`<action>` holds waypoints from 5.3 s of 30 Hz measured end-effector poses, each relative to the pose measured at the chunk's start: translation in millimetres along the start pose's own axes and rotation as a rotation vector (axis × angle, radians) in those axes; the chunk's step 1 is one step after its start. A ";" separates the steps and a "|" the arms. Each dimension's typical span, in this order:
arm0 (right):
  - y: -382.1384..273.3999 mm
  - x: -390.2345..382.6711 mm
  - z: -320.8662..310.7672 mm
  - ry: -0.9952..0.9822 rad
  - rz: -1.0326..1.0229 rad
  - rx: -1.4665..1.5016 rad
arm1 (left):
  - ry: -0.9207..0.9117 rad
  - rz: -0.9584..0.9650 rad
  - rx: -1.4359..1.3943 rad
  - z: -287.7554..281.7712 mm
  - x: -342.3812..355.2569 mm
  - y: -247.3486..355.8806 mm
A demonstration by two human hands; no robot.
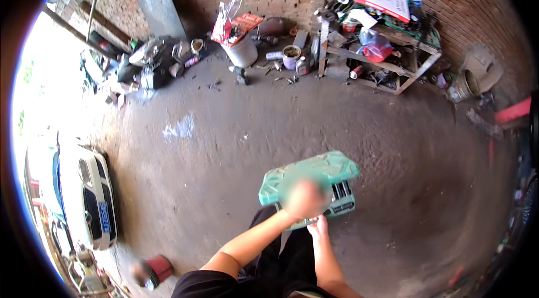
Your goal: The person sweeps debris on a concrete floor into a dustpan using a broom, then walks to a toolbox, opens it, and handles a small metal object. The person also picks up a green toolbox and places it on the floor.
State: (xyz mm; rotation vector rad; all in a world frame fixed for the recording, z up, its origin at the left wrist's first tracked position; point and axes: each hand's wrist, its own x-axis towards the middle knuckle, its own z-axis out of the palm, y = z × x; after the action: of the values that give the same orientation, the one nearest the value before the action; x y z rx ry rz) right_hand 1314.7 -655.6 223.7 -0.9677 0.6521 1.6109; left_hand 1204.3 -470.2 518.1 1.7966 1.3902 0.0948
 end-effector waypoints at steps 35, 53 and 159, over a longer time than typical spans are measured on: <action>-87.5 770.5 336.3 0.328 0.368 -1.230 | 0.456 -0.649 -0.487 -41.8 613.5 -556.6; -145.2 730.4 323.4 -0.055 -0.012 -2.244 | 0.996 -1.012 0.237 -62.7 576.8 -681.1; -140.4 100.2 811.8 -1.025 -0.215 -1.839 | 0.529 -0.359 -2.086 -341.1 352.4 -78.4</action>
State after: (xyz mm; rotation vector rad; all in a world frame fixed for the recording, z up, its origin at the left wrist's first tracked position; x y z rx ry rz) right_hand 1236.2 95.9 567.1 -1.0156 -1.8702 1.9279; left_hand 1101.3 15.1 541.7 -0.2568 0.9381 1.2994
